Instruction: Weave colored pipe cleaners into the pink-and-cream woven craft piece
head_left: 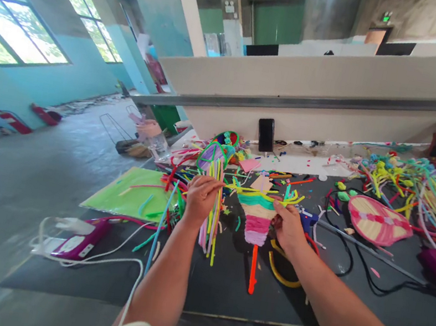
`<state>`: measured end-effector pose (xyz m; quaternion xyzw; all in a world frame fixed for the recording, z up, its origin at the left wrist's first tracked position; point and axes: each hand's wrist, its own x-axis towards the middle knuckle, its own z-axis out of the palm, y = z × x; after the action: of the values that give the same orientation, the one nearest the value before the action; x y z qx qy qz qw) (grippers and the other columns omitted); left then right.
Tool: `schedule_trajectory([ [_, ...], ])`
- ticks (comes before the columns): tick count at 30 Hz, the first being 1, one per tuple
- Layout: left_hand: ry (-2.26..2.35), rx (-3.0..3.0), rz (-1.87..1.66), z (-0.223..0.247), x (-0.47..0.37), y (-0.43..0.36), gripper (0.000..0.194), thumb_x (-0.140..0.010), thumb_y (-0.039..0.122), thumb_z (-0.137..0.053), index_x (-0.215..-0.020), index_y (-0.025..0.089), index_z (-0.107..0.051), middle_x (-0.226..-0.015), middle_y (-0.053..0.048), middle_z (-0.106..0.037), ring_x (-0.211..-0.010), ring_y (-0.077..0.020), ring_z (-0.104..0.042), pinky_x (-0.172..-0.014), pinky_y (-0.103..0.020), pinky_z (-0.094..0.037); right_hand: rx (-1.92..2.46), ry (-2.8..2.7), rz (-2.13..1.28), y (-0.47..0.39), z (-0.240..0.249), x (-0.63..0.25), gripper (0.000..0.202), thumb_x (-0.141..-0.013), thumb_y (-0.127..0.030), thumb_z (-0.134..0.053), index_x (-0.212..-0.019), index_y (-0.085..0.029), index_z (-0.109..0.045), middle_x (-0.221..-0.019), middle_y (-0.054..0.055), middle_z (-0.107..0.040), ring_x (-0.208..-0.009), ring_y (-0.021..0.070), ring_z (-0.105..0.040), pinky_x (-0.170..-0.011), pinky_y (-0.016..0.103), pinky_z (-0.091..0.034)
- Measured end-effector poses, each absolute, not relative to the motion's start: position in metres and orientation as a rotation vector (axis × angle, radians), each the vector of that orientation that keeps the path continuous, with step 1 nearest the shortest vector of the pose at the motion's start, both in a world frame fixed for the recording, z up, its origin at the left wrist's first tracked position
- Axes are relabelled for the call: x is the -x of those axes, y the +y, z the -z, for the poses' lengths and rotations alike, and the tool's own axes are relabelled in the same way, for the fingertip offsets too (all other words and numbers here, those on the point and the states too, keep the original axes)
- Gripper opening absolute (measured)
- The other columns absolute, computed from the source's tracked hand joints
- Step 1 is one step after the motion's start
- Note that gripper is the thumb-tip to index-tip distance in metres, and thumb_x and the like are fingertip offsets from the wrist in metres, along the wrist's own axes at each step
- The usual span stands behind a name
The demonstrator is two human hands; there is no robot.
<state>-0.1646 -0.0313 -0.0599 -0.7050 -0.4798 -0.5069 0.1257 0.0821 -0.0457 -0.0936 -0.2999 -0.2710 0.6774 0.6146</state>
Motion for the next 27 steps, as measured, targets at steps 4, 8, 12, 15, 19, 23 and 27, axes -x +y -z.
schedule_trajectory([
  [4, -1.408, 2.112, 1.499, 0.067, 0.147, -0.032, 0.013, -0.082, 0.027, -0.061, -0.087, 0.026, -0.074, -0.085, -0.004, -0.064, -0.087, -0.0185, -0.057, -0.082, -0.034, -0.044, 0.626, -0.702, -1.631, -0.049, 0.09, -0.082, 0.021, -0.061, -0.03, -0.078, -0.072, -0.018, -0.066, -0.057, -0.004, -0.062, -0.043, 0.0056, -0.047, -0.043, 0.019, -0.035],
  [8, -1.367, 2.046, 1.417, 0.069, 0.133, -0.038, 0.013, -0.082, 0.026, -0.062, -0.089, 0.029, -0.073, -0.096, -0.005, -0.061, -0.098, -0.021, -0.054, -0.091, -0.039, -0.039, 0.596, -0.738, -1.655, -0.053, 0.088, -0.083, 0.019, -0.064, -0.029, -0.077, -0.077, -0.018, -0.068, -0.055, -0.004, -0.061, -0.044, 0.0059, -0.048, -0.042, 0.018, -0.036],
  [12, -1.34, 1.785, 1.546, 0.064, 0.124, -0.049, 0.027, -0.076, 0.03, -0.068, -0.102, 0.021, -0.065, -0.111, -0.011, -0.052, -0.111, -0.0261, -0.047, -0.097, -0.043, -0.035, 0.618, -0.694, -1.616, -0.052, 0.086, -0.084, 0.018, -0.063, -0.028, -0.077, -0.074, -0.018, -0.066, -0.054, -0.004, -0.06, -0.043, 0.0066, -0.047, -0.041, 0.019, -0.035],
  [15, -1.41, 1.568, 1.839, 0.06, 0.122, -0.057, 0.022, -0.077, 0.037, -0.065, -0.086, 0.018, -0.059, -0.094, -0.009, -0.054, -0.099, -0.0239, -0.051, -0.09, -0.039, -0.04, 0.62, -0.61, -1.576, -0.048, 0.085, -0.086, 0.02, -0.06, -0.027, -0.078, -0.066, -0.019, -0.061, -0.061, -0.003, -0.063, -0.044, 0.0059, -0.047, -0.04, 0.019, -0.033],
  [19, -1.895, 2.011, 2.152, 0.063, 0.107, -0.06, 0.038, -0.087, 0.046, -0.048, -0.062, 0.019, -0.055, -0.062, -0.001, -0.052, -0.066, -0.0156, -0.053, -0.069, -0.03, -0.045, 0.553, -0.481, -1.526, -0.044, 0.082, -0.091, 0.019, -0.061, -0.025, -0.077, -0.064, -0.018, -0.059, -0.05, -0.007, -0.055, -0.038, 0.0031, -0.037, -0.037, 0.017, -0.028],
  [23, -1.953, 2.448, 2.899, 0.072, 0.078, -0.059, 0.036, -0.074, 0.047, -0.067, -0.096, 0.018, -0.064, -0.085, -0.005, -0.068, -0.077, -0.0179, -0.063, -0.074, -0.03, -0.048, 0.481, -0.522, -1.581, -0.048, 0.08, -0.09, 0.017, -0.064, -0.024, -0.076, -0.074, -0.016, -0.065, -0.048, -0.007, -0.053, -0.039, 0.0039, -0.039, -0.039, 0.017, -0.03],
  [27, -1.779, 2.039, 3.625, 0.071, 0.059, -0.064, 0.049, -0.067, 0.038, -0.076, -0.107, 0.014, -0.063, -0.098, -0.01, -0.071, -0.089, -0.0247, -0.067, -0.083, -0.037, -0.049, 0.466, -0.62, -1.72, -0.056, 0.084, -0.083, 0.015, -0.066, -0.025, -0.075, -0.072, -0.016, -0.065, -0.045, -0.006, -0.053, -0.039, 0.0048, -0.042, -0.041, 0.017, -0.034],
])
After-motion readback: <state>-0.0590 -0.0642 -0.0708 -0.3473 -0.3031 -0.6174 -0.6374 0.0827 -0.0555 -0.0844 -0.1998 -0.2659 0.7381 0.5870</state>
